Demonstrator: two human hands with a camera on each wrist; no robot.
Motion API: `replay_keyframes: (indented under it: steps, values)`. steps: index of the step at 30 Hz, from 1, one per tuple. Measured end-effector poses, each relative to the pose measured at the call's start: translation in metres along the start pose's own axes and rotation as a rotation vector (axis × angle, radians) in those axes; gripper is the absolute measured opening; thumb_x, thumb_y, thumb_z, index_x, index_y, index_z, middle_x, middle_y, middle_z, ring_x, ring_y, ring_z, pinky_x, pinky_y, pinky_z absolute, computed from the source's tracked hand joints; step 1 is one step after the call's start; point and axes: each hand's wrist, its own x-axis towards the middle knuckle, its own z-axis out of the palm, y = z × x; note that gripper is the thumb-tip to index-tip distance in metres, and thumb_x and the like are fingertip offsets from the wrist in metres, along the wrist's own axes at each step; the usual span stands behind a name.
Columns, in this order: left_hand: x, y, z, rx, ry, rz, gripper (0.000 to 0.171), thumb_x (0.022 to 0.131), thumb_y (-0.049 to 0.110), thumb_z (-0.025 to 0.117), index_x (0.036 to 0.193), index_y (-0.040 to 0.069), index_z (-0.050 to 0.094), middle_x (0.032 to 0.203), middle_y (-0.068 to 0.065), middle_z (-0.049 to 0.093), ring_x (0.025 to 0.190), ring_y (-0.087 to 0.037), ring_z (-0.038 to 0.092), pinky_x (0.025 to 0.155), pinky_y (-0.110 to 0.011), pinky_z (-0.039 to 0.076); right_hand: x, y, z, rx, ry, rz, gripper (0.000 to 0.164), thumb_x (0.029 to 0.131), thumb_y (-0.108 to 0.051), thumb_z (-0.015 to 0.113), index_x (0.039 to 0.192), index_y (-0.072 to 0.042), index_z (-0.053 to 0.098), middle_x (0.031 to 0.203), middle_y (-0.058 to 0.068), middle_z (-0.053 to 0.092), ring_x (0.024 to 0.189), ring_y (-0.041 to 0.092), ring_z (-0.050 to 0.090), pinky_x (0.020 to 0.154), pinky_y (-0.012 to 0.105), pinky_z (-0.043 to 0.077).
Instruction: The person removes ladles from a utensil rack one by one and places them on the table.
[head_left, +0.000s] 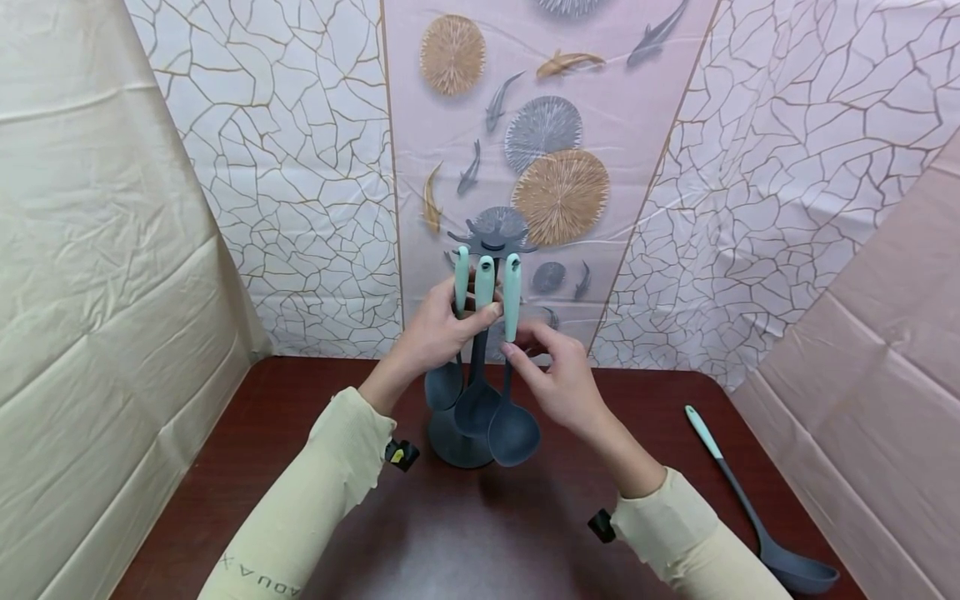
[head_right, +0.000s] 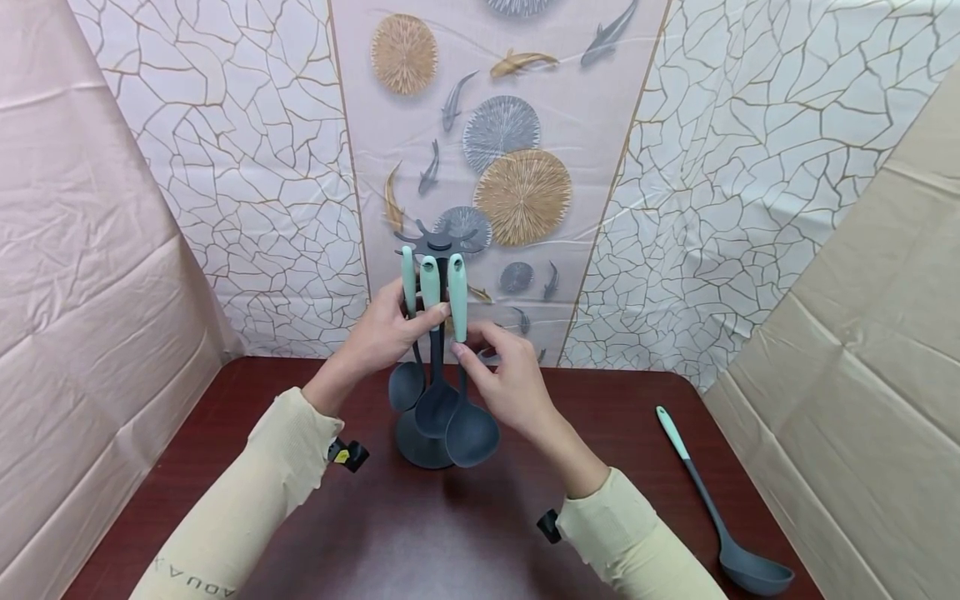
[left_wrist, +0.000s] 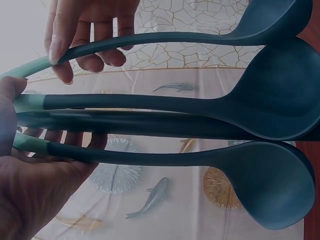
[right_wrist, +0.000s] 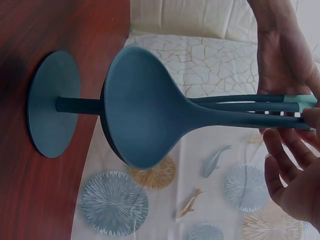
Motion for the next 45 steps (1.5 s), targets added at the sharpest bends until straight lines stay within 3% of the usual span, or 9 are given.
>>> replay_keyframes:
  steps: [7, 13, 22, 29, 35, 45]
  values:
    - [-0.0003, -0.0001, -0.0001, -0.002, -0.001, 0.008, 0.028, 0.103, 0.027, 0.073, 0.126, 0.013, 0.065, 0.109, -0.003, 0.074, 0.097, -0.02, 0.07, 0.086, -0.04, 0.055, -0.001, -0.0006, -0.0001, -0.007, -0.002, -0.032, 0.014, 0.105, -0.018, 0.07, 0.118, -0.013, 0.072, 0.086, -0.006, 0.068, 0.075, 0.013, 0.067, 0.073, 0.033, 0.058]
    - [-0.0006, 0.0, 0.0005, -0.005, 0.007, 0.001, 0.028, 0.103, 0.027, 0.072, 0.126, 0.013, 0.064, 0.112, -0.003, 0.073, 0.099, -0.02, 0.07, 0.088, -0.04, 0.055, -0.0025, -0.0017, 0.0009, 0.004, -0.006, -0.012, 0.016, 0.106, -0.019, 0.069, 0.119, -0.01, 0.072, 0.086, -0.004, 0.067, 0.076, 0.022, 0.069, 0.069, 0.031, 0.057]
    - [-0.001, -0.0006, 0.0013, -0.015, 0.02, 0.002, 0.026, 0.103, 0.027, 0.073, 0.124, 0.012, 0.066, 0.11, -0.004, 0.073, 0.099, -0.02, 0.07, 0.089, -0.04, 0.054, -0.0062, -0.0014, 0.0021, 0.003, -0.001, -0.036, 0.01, 0.108, -0.02, 0.065, 0.115, -0.015, 0.069, 0.086, -0.006, 0.068, 0.075, 0.014, 0.069, 0.065, 0.034, 0.058]
    - [-0.0015, 0.0003, 0.0018, -0.002, 0.021, 0.004, 0.026, 0.103, 0.028, 0.072, 0.123, 0.013, 0.066, 0.107, -0.004, 0.073, 0.094, -0.021, 0.069, 0.085, -0.04, 0.054, -0.0086, -0.0015, 0.0003, 0.024, 0.006, -0.058, 0.007, 0.108, -0.017, 0.065, 0.114, -0.016, 0.069, 0.087, -0.006, 0.068, 0.073, 0.016, 0.068, 0.063, 0.033, 0.058]
    - [-0.0021, -0.0002, 0.0026, 0.002, 0.017, -0.001, 0.026, 0.103, 0.03, 0.072, 0.123, 0.014, 0.066, 0.107, -0.003, 0.073, 0.093, -0.021, 0.068, 0.082, -0.04, 0.054, -0.0101, -0.0043, -0.0005, 0.037, -0.001, -0.042, 0.011, 0.108, -0.018, 0.064, 0.115, -0.011, 0.068, 0.087, -0.005, 0.069, 0.075, 0.016, 0.068, 0.062, 0.031, 0.058]
    - [-0.0017, 0.0003, 0.0019, 0.002, 0.026, 0.0, 0.026, 0.103, 0.03, 0.073, 0.123, 0.016, 0.066, 0.102, -0.004, 0.072, 0.086, -0.022, 0.065, 0.079, -0.039, 0.052, -0.009, -0.0067, -0.0009, 0.051, 0.009, -0.034, 0.01, 0.108, -0.017, 0.064, 0.115, -0.011, 0.068, 0.088, 0.003, 0.07, 0.075, 0.015, 0.068, 0.061, 0.031, 0.057]
